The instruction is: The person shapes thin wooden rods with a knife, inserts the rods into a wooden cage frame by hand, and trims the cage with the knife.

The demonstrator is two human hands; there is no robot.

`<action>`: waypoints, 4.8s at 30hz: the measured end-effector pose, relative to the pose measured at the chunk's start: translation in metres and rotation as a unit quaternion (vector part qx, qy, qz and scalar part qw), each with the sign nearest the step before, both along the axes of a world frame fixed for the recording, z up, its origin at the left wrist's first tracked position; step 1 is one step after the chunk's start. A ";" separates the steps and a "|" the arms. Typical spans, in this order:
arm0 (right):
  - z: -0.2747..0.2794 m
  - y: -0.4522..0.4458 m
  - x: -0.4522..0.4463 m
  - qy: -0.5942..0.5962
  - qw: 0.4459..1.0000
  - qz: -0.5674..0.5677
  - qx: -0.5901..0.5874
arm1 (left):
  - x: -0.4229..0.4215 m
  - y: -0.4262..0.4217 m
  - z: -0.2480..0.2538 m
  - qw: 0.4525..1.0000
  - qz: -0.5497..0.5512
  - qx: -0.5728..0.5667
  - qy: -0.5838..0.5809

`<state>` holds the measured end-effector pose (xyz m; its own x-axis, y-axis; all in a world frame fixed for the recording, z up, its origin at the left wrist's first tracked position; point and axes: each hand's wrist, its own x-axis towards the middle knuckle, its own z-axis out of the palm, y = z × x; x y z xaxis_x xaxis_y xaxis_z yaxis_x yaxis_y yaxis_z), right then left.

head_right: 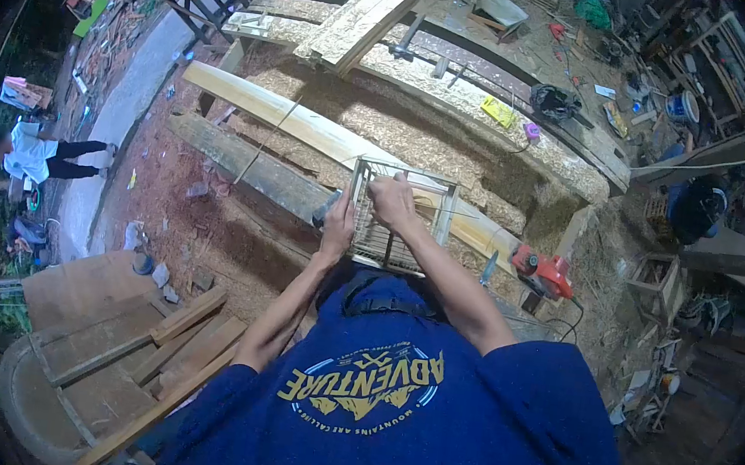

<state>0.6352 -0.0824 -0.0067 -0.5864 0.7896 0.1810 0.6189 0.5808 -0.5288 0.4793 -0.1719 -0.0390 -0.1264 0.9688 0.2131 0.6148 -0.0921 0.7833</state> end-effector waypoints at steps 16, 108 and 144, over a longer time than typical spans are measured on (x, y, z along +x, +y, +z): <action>0.004 -0.002 -0.003 -0.069 0.997 -0.018 0.000 | 0.001 -0.001 0.003 1.000 -0.018 -0.014 0.003; 0.030 -0.064 0.146 0.093 0.954 -0.280 -0.045 | 0.136 0.038 0.061 0.969 -0.184 0.056 0.156; 0.020 -0.055 0.152 0.065 0.957 -0.282 -0.032 | 0.130 0.039 0.058 0.977 -0.175 0.083 0.089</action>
<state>0.7869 -0.1378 0.0130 -0.0404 0.9857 0.1639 0.7509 0.1382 -0.6458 0.6097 -0.1333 0.0187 0.2588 0.8966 0.3592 0.6481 -0.4370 0.6237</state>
